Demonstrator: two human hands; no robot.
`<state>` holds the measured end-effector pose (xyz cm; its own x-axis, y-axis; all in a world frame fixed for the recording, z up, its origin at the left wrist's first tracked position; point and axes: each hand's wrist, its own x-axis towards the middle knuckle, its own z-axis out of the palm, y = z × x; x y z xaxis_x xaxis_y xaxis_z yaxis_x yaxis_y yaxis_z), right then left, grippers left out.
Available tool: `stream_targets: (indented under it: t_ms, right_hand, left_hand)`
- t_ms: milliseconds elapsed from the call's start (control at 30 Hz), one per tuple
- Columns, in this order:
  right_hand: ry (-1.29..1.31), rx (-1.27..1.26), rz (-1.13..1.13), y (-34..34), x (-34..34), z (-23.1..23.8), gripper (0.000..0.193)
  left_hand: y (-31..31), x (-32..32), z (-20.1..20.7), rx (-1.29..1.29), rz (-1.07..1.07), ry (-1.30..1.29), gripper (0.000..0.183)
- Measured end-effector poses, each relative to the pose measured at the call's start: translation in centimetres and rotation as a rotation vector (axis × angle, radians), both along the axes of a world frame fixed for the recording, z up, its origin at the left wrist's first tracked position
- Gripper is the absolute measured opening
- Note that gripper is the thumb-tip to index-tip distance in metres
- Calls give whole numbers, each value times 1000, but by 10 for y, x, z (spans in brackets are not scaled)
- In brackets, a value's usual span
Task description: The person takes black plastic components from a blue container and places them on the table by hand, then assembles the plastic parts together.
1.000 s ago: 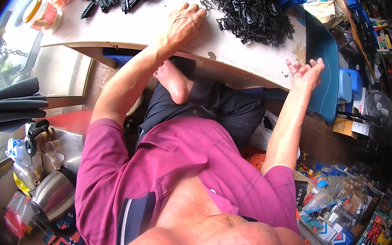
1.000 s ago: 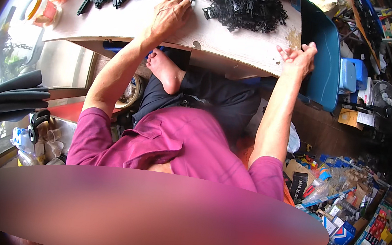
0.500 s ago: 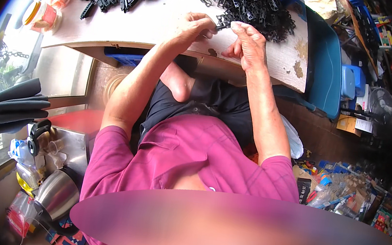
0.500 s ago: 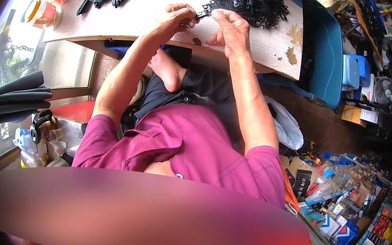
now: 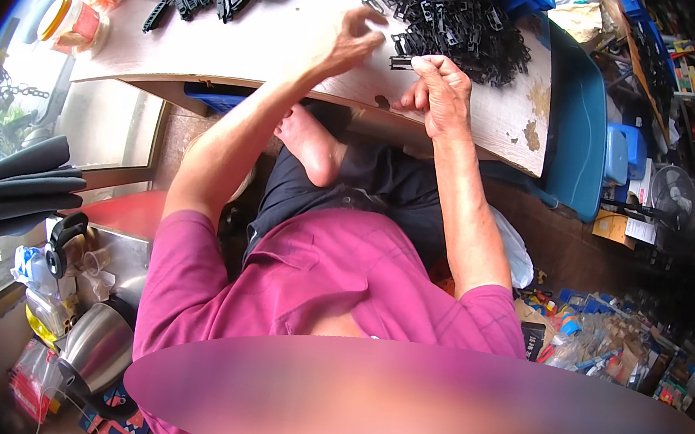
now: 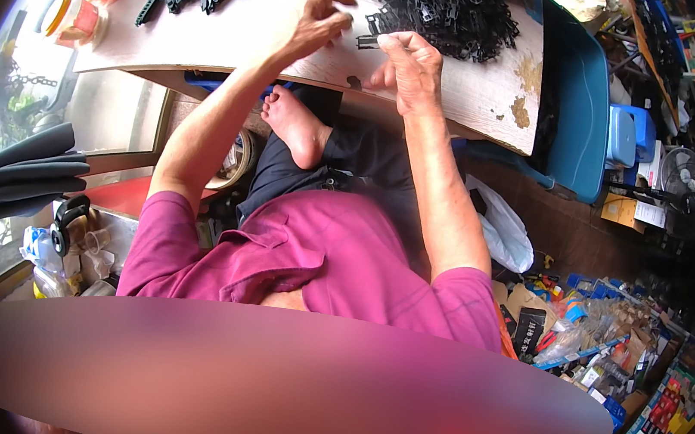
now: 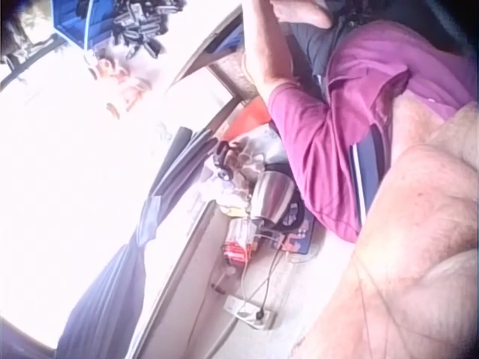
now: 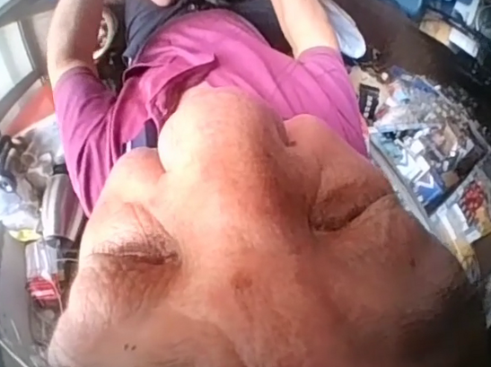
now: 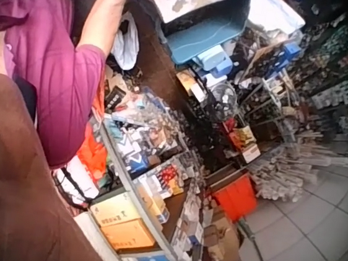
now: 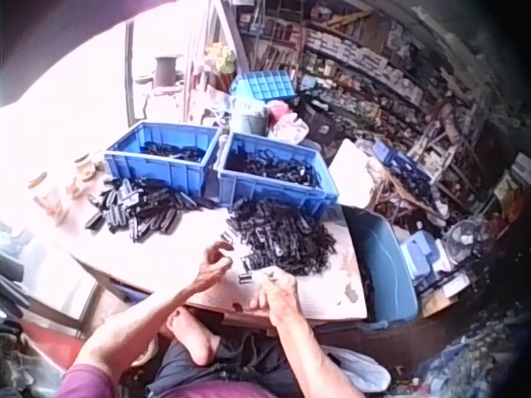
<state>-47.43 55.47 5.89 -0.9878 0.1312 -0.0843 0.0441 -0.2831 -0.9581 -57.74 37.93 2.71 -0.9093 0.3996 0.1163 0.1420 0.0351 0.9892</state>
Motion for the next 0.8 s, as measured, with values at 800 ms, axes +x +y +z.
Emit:
stream_targets:
  t_ms: [800]
  right_hand:
    - [13, -65, -21, 0, 8, 0, 15]
  left_hand:
    - [-43, -77, 43, -561, 358, 894, 36]
